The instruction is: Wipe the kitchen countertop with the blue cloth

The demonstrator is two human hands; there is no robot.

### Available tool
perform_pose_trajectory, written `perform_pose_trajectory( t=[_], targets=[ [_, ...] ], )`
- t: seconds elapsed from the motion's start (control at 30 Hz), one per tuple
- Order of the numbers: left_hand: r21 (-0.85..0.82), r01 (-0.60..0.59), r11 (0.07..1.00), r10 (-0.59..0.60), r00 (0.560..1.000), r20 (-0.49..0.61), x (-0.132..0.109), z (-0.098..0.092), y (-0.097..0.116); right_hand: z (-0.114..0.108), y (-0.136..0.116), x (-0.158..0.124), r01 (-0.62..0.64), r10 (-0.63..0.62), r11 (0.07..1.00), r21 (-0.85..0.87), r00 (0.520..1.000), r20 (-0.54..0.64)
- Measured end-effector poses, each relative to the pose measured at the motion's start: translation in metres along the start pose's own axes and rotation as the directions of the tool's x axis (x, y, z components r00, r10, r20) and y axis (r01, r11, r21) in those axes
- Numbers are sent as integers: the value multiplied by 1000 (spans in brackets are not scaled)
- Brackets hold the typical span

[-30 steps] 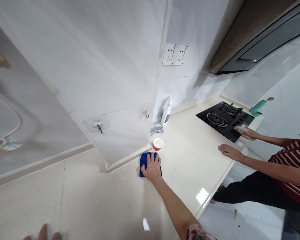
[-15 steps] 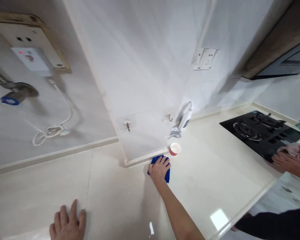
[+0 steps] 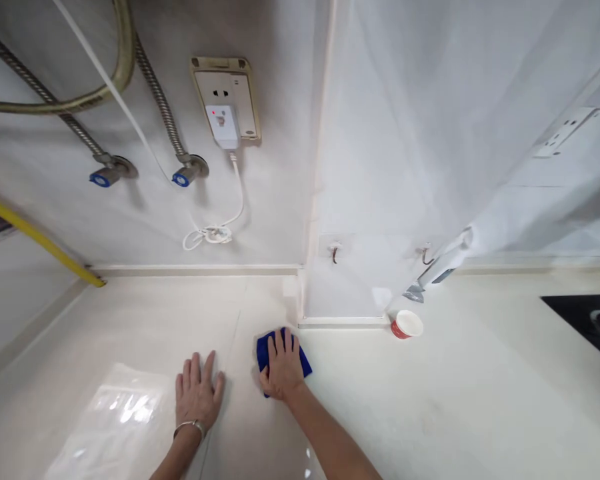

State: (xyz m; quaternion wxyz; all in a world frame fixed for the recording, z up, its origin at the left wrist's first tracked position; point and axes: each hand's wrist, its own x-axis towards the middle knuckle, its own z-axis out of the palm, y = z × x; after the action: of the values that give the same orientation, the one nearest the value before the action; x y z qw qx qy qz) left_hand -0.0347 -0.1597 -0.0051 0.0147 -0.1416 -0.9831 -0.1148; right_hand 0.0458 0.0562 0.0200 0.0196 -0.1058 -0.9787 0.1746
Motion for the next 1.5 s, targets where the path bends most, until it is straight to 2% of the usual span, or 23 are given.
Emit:
perform_pose_trajectory(
  t=[0.07, 0.1, 0.17, 0.3, 0.5, 0.7, 0.87, 0.93, 0.97, 1.0, 1.07, 1.1, 1.17, 1.23, 1.33, 1.43, 1.5],
  targets=[
    [-10, 9, 1000, -9, 1000, 0, -1, -2, 1, -7, 5, 8, 207, -211, 976, 75, 976, 53],
    [-8, 11, 1000, -11, 1000, -2, -1, -3, 1, -11, 8, 12, 253, -260, 962, 103, 964, 62],
    [14, 12, 1000, -12, 1000, -4, -1, -6, 3, -15, 13, 17, 263, -274, 954, 143, 960, 62],
    [60, -2, 998, 2, 1000, 9, 1, -8, 1, -18, 9, -1, 163, -172, 971, 177, 984, 36],
    [41, 21, 999, -21, 1000, -11, 13, 1, -3, -19, 6, -75, 34, -40, 979, 201, 999, 21],
    [-8, 12, 1000, -12, 1000, -8, 16, 1, -4, -13, 36, -145, -107, 111, 978, 181, 994, -11],
    [-130, -6, 992, -5, 997, -80, 16, -5, -2, 2, 65, -194, -147, 172, 972, 183, 976, -130],
    [-237, -90, 967, 63, 991, -120, 8, -11, 12, 10, 77, -212, -165, 216, 962, 216, 947, -239],
    [-303, -168, 938, 133, 982, -135, 0, -12, 23, 15, 84, -222, -177, 251, 954, 244, 915, -317],
    [-375, -270, 887, 240, 963, -124, -9, -11, 36, 21, 92, -232, -192, 296, 941, 278, 863, -408],
    [-387, -360, 849, 349, 932, -100, -33, 0, 68, 32, 111, -253, -228, 386, 915, 332, 733, -560],
    [-393, -390, 833, 389, 917, -85, -47, 9, 85, 36, 120, -264, -244, 413, 907, 344, 684, -602],
    [-424, -441, 791, 466, 883, -50, -76, 30, 118, 42, 137, -286, -270, 443, 895, 355, 624, -643],
    [-464, -467, 753, 512, 858, -33, -103, 46, 145, 42, 147, -305, -271, 433, 901, 339, 616, -658],
    [-507, -460, 728, 524, 852, -21, -128, 57, 167, 40, 150, -319, -246, 357, 934, 259, 654, -667],
    [-531, -436, 726, 527, 850, 23, -130, 51, 166, 37, 144, -319, -281, 321, 944, 172, 669, -671],
    [-530, -413, 740, 521, 851, 63, -117, 42, 154, 35, 140, -316, -310, 320, 941, 138, 674, -666]
  ],
)
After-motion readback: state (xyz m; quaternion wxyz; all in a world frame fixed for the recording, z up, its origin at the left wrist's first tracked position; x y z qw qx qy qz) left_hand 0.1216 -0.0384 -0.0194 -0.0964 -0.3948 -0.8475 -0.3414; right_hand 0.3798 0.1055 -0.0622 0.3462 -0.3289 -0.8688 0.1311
